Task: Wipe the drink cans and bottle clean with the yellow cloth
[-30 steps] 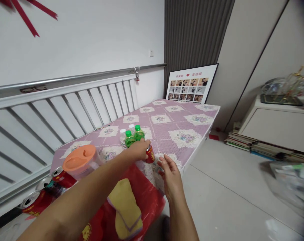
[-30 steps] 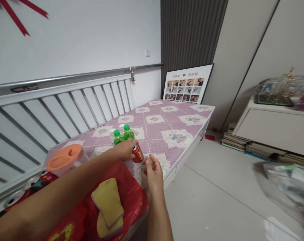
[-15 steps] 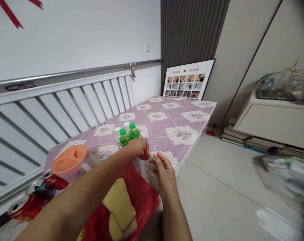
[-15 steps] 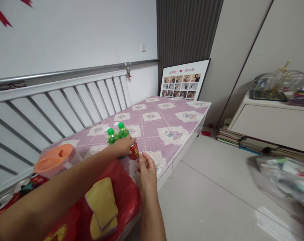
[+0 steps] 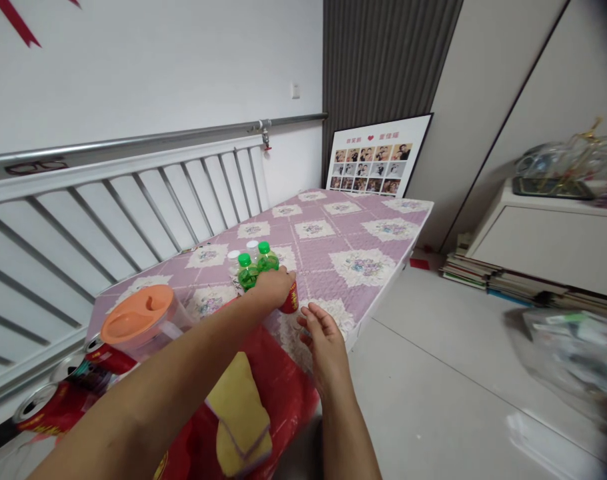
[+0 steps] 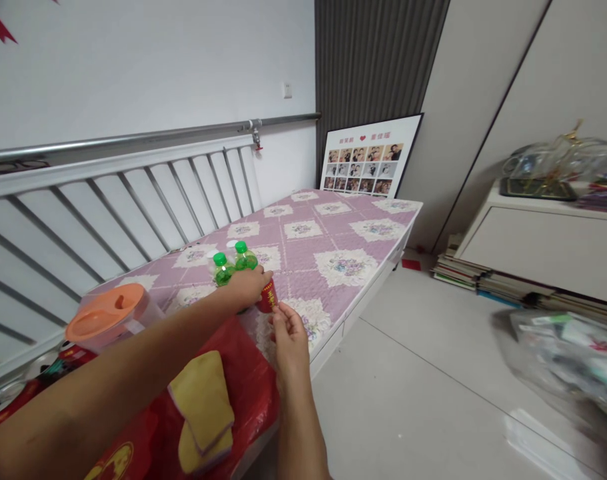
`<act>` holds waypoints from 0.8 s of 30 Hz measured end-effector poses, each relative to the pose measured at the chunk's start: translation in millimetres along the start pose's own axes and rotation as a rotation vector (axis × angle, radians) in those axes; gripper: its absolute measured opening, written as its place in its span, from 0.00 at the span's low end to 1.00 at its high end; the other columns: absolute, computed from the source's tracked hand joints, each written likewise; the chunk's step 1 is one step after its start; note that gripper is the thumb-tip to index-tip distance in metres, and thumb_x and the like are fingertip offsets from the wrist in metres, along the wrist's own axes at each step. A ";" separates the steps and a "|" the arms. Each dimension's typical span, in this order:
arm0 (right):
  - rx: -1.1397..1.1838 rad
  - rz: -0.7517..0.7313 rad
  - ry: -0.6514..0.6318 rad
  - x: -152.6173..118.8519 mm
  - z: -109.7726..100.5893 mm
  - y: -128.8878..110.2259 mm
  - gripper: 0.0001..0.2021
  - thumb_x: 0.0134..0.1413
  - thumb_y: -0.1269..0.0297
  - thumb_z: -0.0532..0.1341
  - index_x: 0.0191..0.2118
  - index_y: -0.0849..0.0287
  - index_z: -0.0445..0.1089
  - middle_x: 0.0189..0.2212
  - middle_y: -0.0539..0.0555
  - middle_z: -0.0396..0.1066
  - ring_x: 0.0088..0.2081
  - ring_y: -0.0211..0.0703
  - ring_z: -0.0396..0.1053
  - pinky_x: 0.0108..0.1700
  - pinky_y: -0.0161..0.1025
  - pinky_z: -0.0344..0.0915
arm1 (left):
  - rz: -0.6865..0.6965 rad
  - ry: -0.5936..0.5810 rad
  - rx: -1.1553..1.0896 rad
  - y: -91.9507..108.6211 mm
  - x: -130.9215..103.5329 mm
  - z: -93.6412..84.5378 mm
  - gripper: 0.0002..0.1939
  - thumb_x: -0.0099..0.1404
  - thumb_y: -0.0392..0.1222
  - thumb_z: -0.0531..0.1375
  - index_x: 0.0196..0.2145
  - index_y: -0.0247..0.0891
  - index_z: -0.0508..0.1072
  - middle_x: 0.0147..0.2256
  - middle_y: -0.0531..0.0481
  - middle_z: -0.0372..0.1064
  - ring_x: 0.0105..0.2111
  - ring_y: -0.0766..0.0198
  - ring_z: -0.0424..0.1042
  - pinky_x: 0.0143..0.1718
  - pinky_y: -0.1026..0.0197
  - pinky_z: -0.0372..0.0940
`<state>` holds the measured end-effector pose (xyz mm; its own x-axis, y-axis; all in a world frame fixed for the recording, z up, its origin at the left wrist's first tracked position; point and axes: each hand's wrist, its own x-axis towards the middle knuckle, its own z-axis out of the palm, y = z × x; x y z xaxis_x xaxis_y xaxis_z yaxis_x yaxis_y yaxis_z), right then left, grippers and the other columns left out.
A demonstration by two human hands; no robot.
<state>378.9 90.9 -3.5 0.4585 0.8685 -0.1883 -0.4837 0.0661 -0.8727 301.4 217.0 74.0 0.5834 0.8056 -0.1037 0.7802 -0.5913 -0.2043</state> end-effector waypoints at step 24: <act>-0.237 -0.073 -0.181 -4.9 39.3 38.1 0.24 0.41 0.50 0.68 0.45 0.55 0.72 0.44 0.54 0.77 0.44 0.49 0.74 0.39 0.39 0.71 | 0.044 0.275 -0.322 3.5 -241.5 3.7 0.24 0.63 0.42 0.59 0.56 0.43 0.62 0.56 0.45 0.65 0.54 0.51 0.65 0.53 0.49 0.64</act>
<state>328.9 108.5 -18.2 0.3355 0.9404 -0.0564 -0.2566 0.0337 -0.9659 162.3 20.5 94.8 0.6226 0.7646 0.1665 0.7582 -0.6421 0.1131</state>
